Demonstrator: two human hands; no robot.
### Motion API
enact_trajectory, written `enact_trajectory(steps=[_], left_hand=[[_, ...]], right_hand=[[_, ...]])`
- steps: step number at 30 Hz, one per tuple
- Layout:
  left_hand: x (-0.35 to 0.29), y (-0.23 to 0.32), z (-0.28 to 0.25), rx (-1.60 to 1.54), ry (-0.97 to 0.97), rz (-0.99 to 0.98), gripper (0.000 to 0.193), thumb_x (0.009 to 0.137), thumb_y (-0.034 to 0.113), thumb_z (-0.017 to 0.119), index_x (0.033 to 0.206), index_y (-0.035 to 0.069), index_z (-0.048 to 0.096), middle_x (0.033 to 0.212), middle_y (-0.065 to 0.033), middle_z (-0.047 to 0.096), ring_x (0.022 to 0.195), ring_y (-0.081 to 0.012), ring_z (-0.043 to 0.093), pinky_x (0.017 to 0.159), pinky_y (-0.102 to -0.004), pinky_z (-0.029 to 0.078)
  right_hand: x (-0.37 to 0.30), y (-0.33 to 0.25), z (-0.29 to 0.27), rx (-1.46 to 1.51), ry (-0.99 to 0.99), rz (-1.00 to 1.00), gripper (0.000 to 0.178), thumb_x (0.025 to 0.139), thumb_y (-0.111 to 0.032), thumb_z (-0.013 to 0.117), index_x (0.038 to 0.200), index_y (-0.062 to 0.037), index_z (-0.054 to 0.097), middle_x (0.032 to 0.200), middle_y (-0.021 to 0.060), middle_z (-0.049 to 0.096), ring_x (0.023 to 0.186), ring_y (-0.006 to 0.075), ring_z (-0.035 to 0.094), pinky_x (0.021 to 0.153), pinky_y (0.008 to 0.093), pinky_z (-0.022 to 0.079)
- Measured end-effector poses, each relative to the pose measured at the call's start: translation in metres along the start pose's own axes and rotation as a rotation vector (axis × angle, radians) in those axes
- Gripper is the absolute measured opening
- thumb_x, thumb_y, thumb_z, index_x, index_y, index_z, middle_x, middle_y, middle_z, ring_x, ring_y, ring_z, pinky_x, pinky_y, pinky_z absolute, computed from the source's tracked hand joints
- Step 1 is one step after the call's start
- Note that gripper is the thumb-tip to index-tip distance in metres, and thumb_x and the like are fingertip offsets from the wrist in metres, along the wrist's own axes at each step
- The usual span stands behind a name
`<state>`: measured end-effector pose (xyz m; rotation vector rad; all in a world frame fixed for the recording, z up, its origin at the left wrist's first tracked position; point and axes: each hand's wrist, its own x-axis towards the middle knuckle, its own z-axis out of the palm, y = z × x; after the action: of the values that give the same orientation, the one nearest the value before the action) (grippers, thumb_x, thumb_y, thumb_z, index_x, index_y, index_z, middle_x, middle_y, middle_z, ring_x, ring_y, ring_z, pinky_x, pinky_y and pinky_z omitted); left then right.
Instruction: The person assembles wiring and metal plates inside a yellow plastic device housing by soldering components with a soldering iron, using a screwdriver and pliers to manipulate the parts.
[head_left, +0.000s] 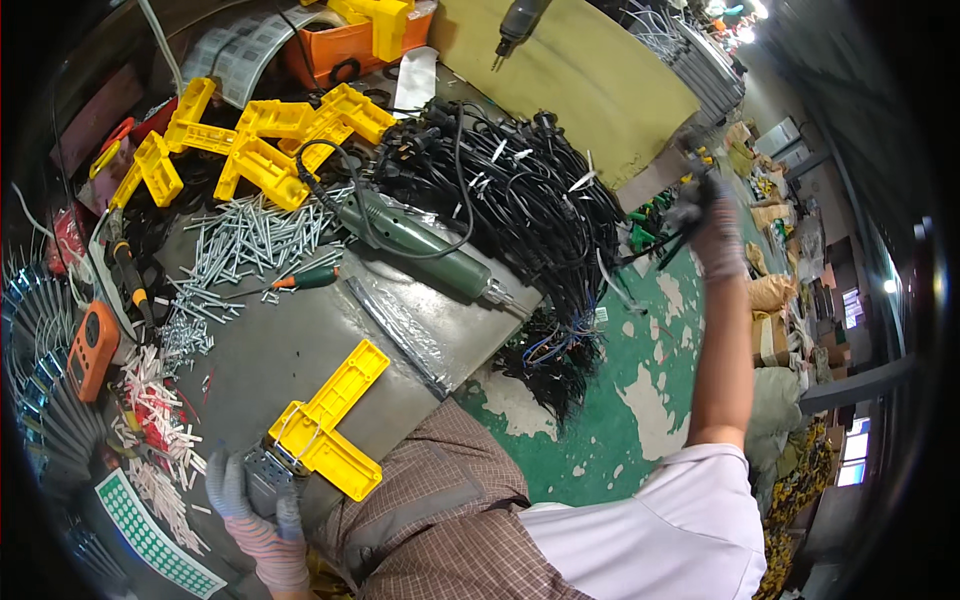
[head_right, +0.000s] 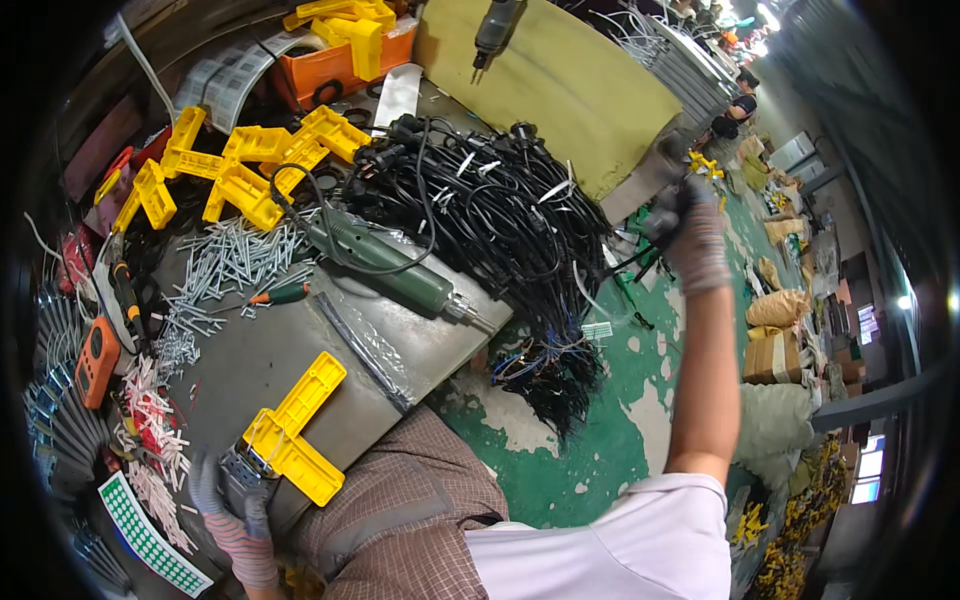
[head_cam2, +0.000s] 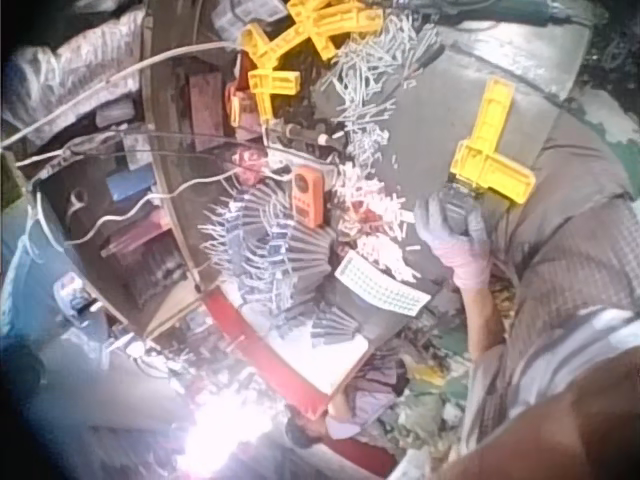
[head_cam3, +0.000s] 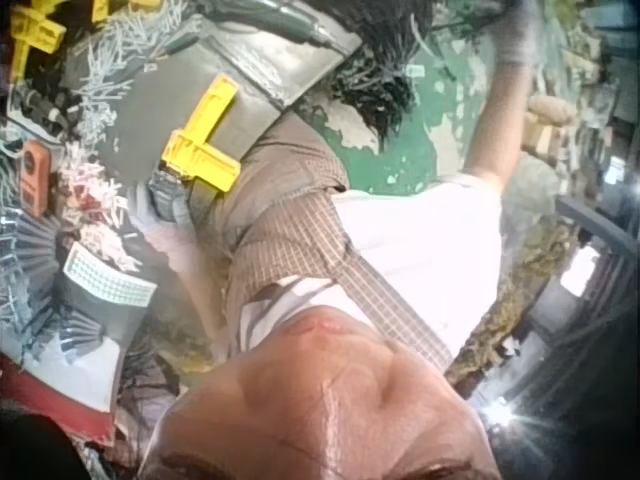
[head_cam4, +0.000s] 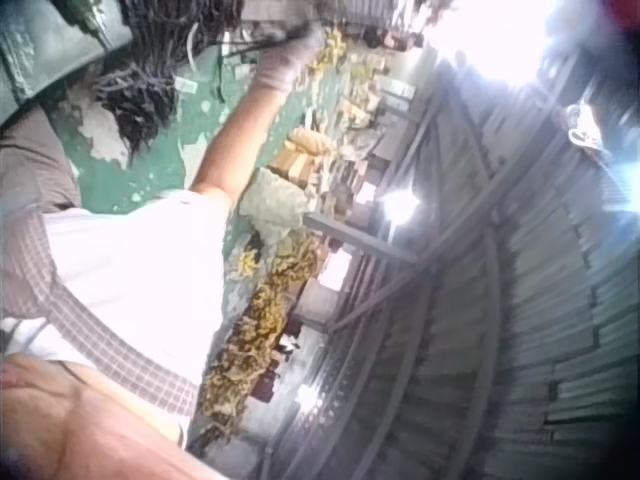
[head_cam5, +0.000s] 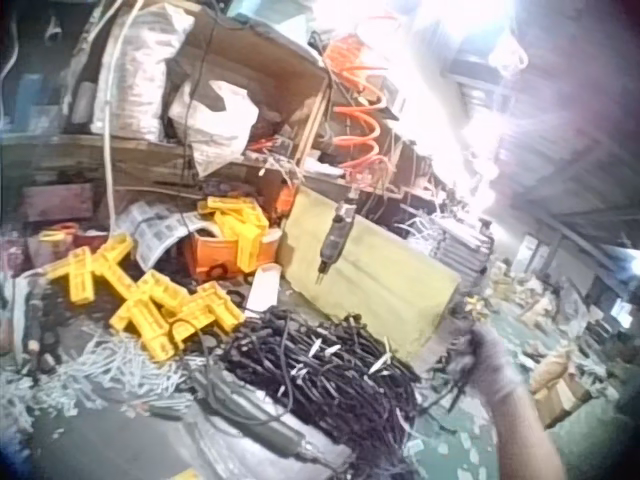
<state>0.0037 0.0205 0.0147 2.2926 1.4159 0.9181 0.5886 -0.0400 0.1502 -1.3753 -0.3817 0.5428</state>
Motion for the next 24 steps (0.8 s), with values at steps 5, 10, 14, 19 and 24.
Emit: enact_trajectory(steps=[5,10,14,19,24], left_hand=[[0.026,0.059,-0.013,-0.582,-0.078,0.179,0.039,0.091,0.028,0.056,0.120,0.001,0.054,0.108,-0.0148,0.059,0.100,-0.0303,0.057,0.090,-0.0424,0.043],[0.068,0.132,0.001,-1.404,-0.928,-0.055,0.067,0.091,0.042,0.056,0.138,-0.002,0.040,0.093,-0.0114,0.065,0.085,-0.0220,0.063,0.076,-0.0344,0.049],[0.039,0.079,0.000,-1.592,-0.496,-0.183,0.061,0.094,0.037,0.053,0.136,-0.004,0.038,0.087,-0.0107,0.062,0.075,-0.0198,0.060,0.065,-0.0302,0.049],[0.036,0.087,-0.021,-1.465,0.012,-0.227,0.037,0.088,0.013,0.060,0.124,0.006,0.052,0.070,-0.0057,0.051,0.062,-0.0142,0.050,0.057,-0.0286,0.044],[0.022,0.080,-0.025,-0.783,-0.926,0.042,0.030,0.086,0.015,0.064,0.111,-0.001,0.057,0.080,-0.0134,0.060,0.079,-0.0224,0.061,0.070,-0.0373,0.050]], right_hand=[[-0.096,-0.108,0.113,0.238,-0.682,-0.288,0.023,0.091,-0.029,0.057,0.084,-0.0084,0.053,0.071,0.0035,0.047,0.058,0.0139,0.044,0.051,0.0278,0.035],[-0.132,-0.128,0.158,0.623,-1.039,0.139,0.012,0.096,-0.005,0.044,0.086,0.0010,0.048,0.078,0.0076,0.052,0.062,0.0131,0.053,0.054,0.0232,0.047],[-0.101,-0.052,0.216,0.644,-1.883,0.265,0.013,0.098,-0.013,0.046,0.097,-0.0032,0.055,0.064,0.0018,0.043,0.047,0.0123,0.042,0.042,0.0222,0.036],[-0.181,0.032,0.240,0.493,-0.859,0.619,0.040,0.097,-0.047,0.050,0.107,-0.0086,0.059,0.061,-0.0046,0.036,0.045,0.0065,0.026,0.046,0.0248,0.027],[-0.184,0.080,0.239,0.450,-0.759,0.935,0.043,0.097,-0.047,0.048,0.108,-0.0056,0.057,0.062,-0.0055,0.040,0.044,0.0040,0.029,0.045,0.0221,0.029]])
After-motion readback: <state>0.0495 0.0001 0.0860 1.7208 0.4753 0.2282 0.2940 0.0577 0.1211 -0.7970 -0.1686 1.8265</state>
